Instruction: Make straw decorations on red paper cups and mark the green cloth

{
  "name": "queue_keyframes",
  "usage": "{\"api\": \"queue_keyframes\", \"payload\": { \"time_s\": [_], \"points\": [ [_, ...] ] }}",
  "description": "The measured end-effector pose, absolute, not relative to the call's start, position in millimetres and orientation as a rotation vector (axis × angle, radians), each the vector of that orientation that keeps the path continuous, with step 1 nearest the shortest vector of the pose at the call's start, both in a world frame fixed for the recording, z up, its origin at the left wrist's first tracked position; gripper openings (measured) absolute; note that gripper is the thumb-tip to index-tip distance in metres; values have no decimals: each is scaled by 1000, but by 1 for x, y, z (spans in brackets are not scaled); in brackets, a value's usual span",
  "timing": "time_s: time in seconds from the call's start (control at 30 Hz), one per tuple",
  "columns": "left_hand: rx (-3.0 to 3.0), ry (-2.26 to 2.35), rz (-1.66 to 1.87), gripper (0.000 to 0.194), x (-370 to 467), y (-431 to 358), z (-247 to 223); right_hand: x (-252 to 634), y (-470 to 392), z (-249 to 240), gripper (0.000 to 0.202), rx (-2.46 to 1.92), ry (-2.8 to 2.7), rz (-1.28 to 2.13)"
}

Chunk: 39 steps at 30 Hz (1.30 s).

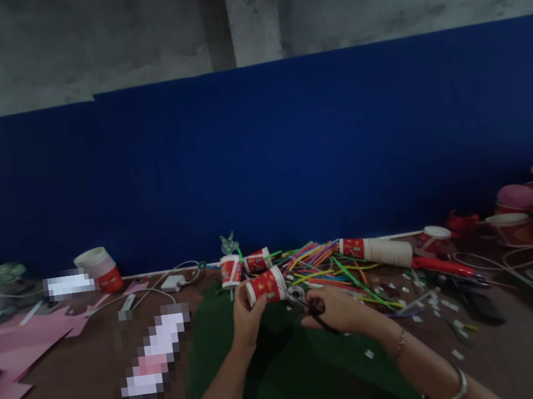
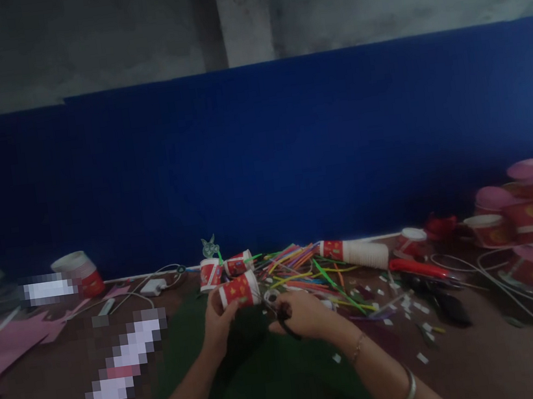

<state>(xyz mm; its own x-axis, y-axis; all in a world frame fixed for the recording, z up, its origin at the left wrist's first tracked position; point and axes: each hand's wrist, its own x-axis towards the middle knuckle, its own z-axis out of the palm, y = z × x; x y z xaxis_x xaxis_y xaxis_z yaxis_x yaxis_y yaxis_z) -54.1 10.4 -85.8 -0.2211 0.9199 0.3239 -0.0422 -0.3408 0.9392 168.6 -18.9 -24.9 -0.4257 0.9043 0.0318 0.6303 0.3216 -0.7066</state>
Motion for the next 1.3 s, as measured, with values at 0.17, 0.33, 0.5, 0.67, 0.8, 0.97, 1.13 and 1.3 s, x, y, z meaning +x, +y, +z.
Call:
{"api": "queue_keyframes", "payload": {
  "time_s": [0.17,0.33,0.5,0.67,0.8,0.97,1.13,1.3],
  "points": [
    [1013,1026,1726,56,-56,13,-85,170,-13,-25,34,-1108,-1814,1486],
    [1009,902,1552,62,-43,-2,-80,152,-9,-39,34,-1084,-1327,1348],
    [1252,901,1376,68,-34,-13,-84,143,-8,-51,29,-1145,-1120,1383],
    [1607,942,1244,69,-37,-14,-91,147,-2,-55,20,-1157,-1192,1271],
    [1771,988,1216,63,-42,-15,-84,152,-2,-55,22,-1171,-1393,1143],
    [1726,830,1062,69,-40,-20,-73,150,-4,-52,18,-1122,-1472,1102],
    [1419,928,1173,68,-36,-17,-82,150,-7,-41,34,-1245,-1411,1231],
    [1205,1121,1460,70,-45,-6,-87,158,-9,-37,38,-1557,-1655,1050]
  ]
}}
